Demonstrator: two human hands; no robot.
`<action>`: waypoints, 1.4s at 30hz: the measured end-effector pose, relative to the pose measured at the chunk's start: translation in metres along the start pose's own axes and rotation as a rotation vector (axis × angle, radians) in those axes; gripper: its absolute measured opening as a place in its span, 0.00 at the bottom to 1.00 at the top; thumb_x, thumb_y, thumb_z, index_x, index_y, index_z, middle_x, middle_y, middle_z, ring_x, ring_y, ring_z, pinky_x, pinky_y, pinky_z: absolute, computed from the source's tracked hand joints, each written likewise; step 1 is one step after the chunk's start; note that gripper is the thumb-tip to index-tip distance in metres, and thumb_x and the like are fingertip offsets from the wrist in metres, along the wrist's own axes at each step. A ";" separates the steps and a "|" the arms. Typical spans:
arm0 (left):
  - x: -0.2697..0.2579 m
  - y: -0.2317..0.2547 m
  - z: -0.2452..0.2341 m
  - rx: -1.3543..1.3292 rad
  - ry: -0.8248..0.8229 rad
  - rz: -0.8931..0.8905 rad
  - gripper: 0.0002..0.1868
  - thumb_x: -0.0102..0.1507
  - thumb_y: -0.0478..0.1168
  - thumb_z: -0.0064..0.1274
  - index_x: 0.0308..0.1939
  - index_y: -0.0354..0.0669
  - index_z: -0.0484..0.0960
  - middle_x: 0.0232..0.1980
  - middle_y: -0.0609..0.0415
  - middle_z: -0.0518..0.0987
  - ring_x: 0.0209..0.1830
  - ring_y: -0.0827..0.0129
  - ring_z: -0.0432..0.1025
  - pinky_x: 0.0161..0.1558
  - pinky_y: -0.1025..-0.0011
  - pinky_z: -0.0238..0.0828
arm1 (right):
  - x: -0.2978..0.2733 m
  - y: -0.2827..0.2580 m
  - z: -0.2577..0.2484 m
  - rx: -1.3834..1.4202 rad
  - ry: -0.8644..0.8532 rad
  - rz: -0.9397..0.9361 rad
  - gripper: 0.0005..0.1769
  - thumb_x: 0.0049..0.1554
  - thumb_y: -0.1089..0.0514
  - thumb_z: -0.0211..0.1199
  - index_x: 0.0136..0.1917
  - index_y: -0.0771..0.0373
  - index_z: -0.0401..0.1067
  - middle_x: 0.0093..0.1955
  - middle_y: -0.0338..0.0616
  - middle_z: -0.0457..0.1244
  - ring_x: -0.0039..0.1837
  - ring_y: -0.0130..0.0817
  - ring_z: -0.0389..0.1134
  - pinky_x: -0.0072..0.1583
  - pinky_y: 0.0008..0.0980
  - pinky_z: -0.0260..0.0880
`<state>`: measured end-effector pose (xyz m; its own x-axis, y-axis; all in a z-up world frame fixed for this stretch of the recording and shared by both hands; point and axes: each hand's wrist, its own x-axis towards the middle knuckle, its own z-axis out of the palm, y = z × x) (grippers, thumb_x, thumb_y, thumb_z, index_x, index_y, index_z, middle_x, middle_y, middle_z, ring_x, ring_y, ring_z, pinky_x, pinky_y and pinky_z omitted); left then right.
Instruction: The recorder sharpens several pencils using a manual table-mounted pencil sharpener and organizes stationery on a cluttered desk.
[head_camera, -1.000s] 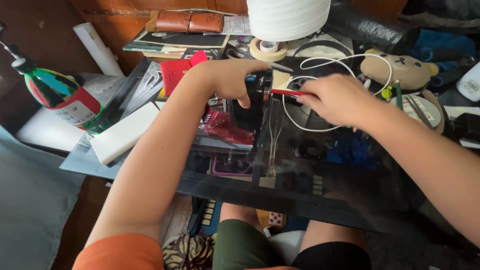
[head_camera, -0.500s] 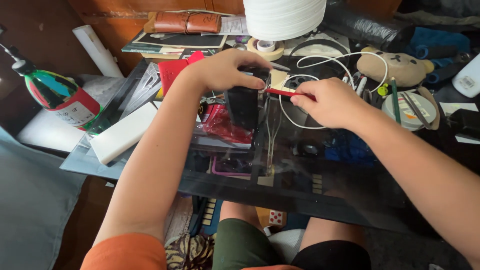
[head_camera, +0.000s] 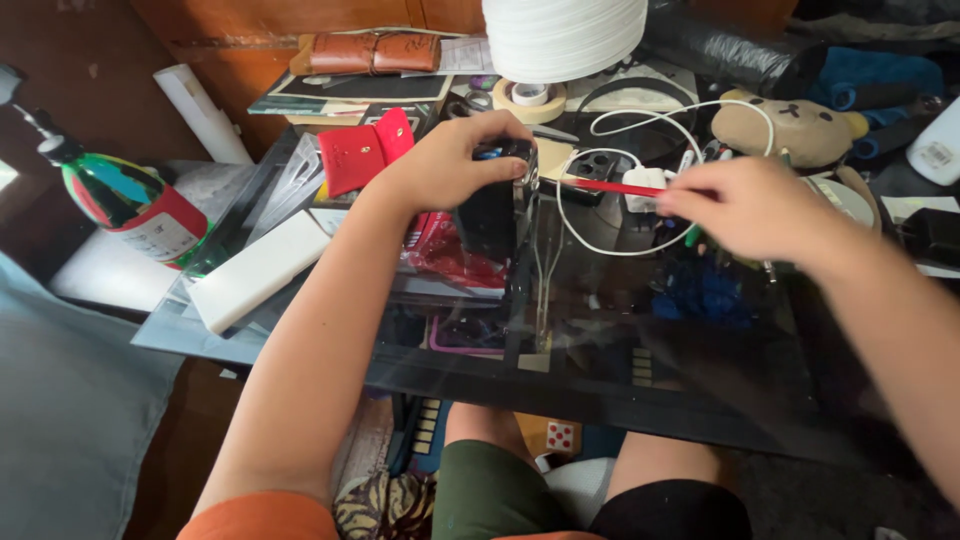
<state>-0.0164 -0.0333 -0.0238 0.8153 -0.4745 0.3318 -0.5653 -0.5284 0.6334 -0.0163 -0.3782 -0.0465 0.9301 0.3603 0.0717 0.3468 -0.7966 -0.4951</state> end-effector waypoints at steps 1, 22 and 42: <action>-0.001 -0.001 0.001 -0.002 -0.002 0.004 0.19 0.64 0.44 0.59 0.57 0.43 0.79 0.52 0.51 0.84 0.55 0.66 0.76 0.60 0.67 0.69 | -0.011 -0.003 -0.008 -0.002 0.003 0.004 0.16 0.58 0.44 0.61 0.52 0.52 0.83 0.40 0.39 0.74 0.39 0.32 0.73 0.45 0.35 0.70; 0.005 0.010 0.045 0.291 0.416 -0.084 0.16 0.62 0.53 0.55 0.45 0.48 0.87 0.43 0.49 0.85 0.46 0.53 0.79 0.47 0.59 0.73 | -0.049 0.105 -0.028 -0.635 0.021 -0.046 0.08 0.53 0.45 0.70 0.47 0.39 0.83 0.50 0.28 0.67 0.62 0.29 0.64 0.68 0.39 0.57; 0.002 0.011 0.062 0.463 0.705 0.071 0.11 0.62 0.46 0.59 0.39 0.45 0.88 0.40 0.51 0.85 0.43 0.55 0.79 0.46 0.59 0.73 | 0.003 0.047 -0.002 -0.577 -0.046 -0.404 0.09 0.46 0.50 0.69 0.43 0.44 0.84 0.48 0.31 0.66 0.61 0.34 0.62 0.68 0.40 0.54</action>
<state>-0.0284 -0.0837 -0.0596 0.5764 -0.0482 0.8157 -0.4865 -0.8223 0.2952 0.0029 -0.4154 -0.0674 0.7129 0.6926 0.1098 0.6851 -0.7213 0.1015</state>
